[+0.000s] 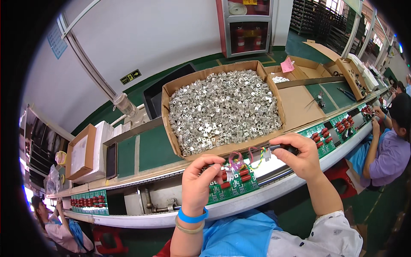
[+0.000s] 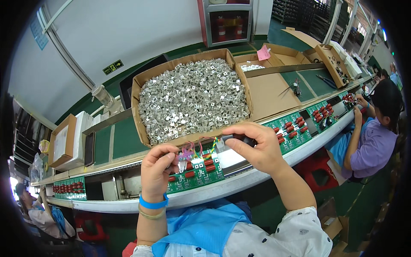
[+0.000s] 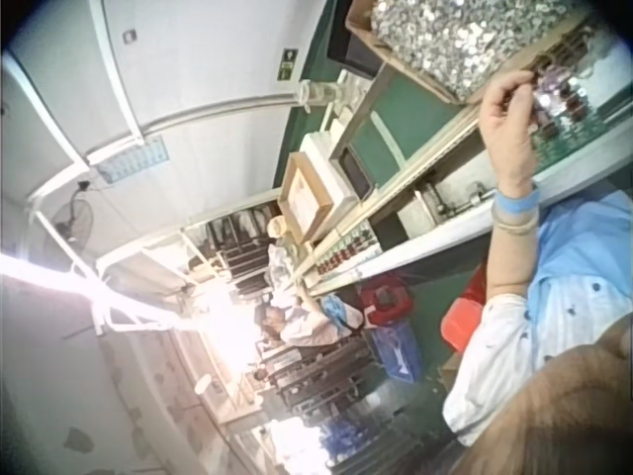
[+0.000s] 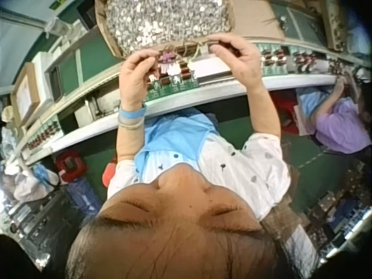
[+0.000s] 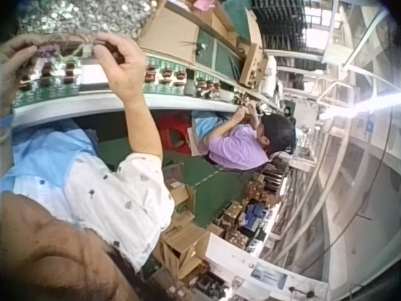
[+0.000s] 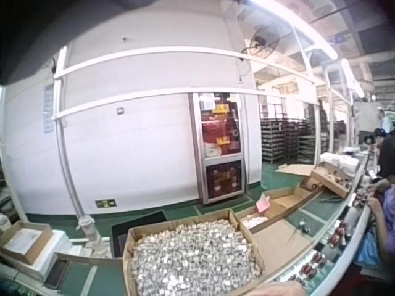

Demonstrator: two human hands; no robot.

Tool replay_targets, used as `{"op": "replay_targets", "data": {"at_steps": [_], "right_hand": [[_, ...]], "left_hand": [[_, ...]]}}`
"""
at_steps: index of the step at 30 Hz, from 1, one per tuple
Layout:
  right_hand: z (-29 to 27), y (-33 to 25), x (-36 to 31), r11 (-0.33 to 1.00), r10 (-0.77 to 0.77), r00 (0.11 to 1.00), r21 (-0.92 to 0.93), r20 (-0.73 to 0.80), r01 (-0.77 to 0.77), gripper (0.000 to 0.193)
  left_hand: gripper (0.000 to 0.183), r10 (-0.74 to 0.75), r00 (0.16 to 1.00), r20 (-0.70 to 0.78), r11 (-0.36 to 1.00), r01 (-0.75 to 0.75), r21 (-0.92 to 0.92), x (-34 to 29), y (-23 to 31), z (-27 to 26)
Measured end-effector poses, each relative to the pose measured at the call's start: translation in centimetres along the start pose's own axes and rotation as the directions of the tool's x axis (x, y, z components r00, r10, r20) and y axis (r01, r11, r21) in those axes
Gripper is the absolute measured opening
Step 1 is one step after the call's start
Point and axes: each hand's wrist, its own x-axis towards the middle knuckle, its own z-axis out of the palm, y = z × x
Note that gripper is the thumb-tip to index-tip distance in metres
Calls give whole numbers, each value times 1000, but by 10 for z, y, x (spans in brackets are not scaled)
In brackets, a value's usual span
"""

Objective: The person assembles electronic circuit boards on a factory assembly line. They pick small white plastic components from a cardboard box and insert them into slots on the green circuit boards. They also connect a black circular component with multi-colored wires to the board and use pliers to secure the connections.

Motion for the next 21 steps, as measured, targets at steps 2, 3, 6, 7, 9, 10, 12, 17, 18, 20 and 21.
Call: {"op": "replay_targets", "data": {"at_steps": [2,3,6,7,9,10,12,17,18,20,21], "right_hand": [[0,-7,0,997,-22,997,-75,-69,17,21],[0,-8,0,996,-32,994,-88,-101,23,21],[1,-5,-4,998,56,978,46,-200,-47,23],[1,-6,-4,992,90,971,110,-222,-67,23],[-2,-6,-2,974,139,958,207,-251,-87,24],[-6,0,1,970,174,945,216,-277,-116,24],[-15,18,16,957,239,914,241,-328,-164,23],[-68,146,78,918,380,725,332,-575,-217,31],[-82,173,81,896,443,711,306,-546,-323,39],[-121,246,81,899,436,741,217,-511,-380,53],[-112,257,83,896,412,702,119,-581,-427,55]], "left_hand": [[13,13,998,-59,1000,-13,5,-2,2,-3],[13,23,996,-83,999,-21,24,-4,1,-5],[14,87,990,-109,990,-74,117,-6,0,-12],[14,114,988,-109,983,-96,155,-8,0,-14],[13,95,991,-90,989,-84,123,-10,1,-16],[12,86,993,-82,991,-77,107,-11,0,-18],[10,74,993,-89,997,-73,15,-13,0,-23],[14,15,985,-170,980,-49,-194,-17,2,-26],[15,-1,991,-137,969,-33,-243,-20,-1,-31],[17,-22,992,-123,954,-16,-301,-23,-10,-32],[19,-51,991,-122,953,11,-304,-29,-11,-31]]}}
